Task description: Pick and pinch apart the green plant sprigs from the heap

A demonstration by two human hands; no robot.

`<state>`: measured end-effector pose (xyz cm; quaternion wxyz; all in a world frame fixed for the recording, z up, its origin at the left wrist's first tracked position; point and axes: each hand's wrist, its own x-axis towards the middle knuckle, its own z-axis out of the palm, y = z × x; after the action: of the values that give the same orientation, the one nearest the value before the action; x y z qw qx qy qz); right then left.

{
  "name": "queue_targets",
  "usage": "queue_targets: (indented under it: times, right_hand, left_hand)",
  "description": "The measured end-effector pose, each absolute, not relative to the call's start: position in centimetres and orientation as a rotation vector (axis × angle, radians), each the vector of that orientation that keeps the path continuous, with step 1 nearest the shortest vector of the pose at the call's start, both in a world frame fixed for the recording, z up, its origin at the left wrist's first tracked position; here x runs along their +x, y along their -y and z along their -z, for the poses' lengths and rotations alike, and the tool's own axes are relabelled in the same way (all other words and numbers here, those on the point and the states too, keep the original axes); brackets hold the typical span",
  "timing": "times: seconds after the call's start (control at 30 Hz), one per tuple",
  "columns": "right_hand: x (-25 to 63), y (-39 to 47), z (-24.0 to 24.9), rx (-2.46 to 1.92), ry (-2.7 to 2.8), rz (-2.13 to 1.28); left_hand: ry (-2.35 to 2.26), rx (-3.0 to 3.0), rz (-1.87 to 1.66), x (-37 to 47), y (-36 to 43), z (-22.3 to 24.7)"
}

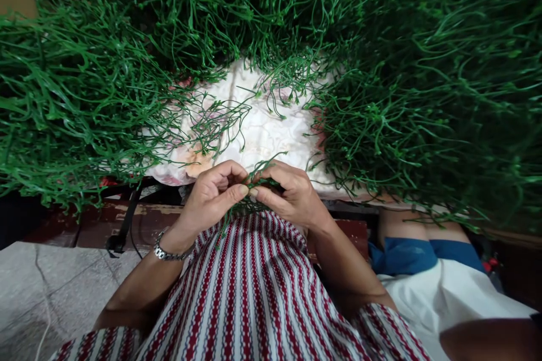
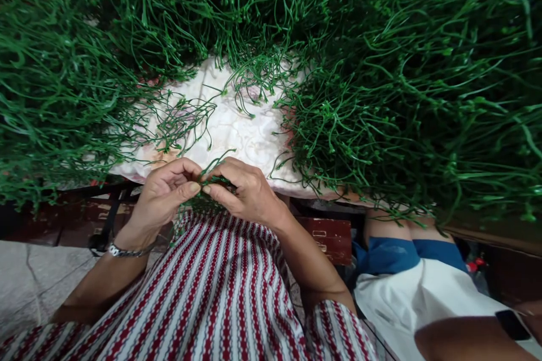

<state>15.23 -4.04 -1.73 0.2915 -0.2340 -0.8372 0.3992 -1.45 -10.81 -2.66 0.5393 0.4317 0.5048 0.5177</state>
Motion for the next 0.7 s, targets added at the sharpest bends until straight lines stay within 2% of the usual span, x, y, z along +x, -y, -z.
queue_targets:
  times: [0.27,0.43,0.7]
  right_hand:
    - [15.7,3.3,1.8,-0.449,2.398,-1.022]
    - [15.9,3.0,1.3,-0.283,2.620,-0.998]
    - [15.6,3.1,0.5,-0.034,2.726,-1.142]
  left_hand:
    - [-1.333,1.407,-0.951,-1.9,10.5,1.4]
    - [-1.213,1.665,-0.824,-2.5,10.3,1.1]
    - [-0.889,1.678,-0.654,-3.5,9.6,1.2]
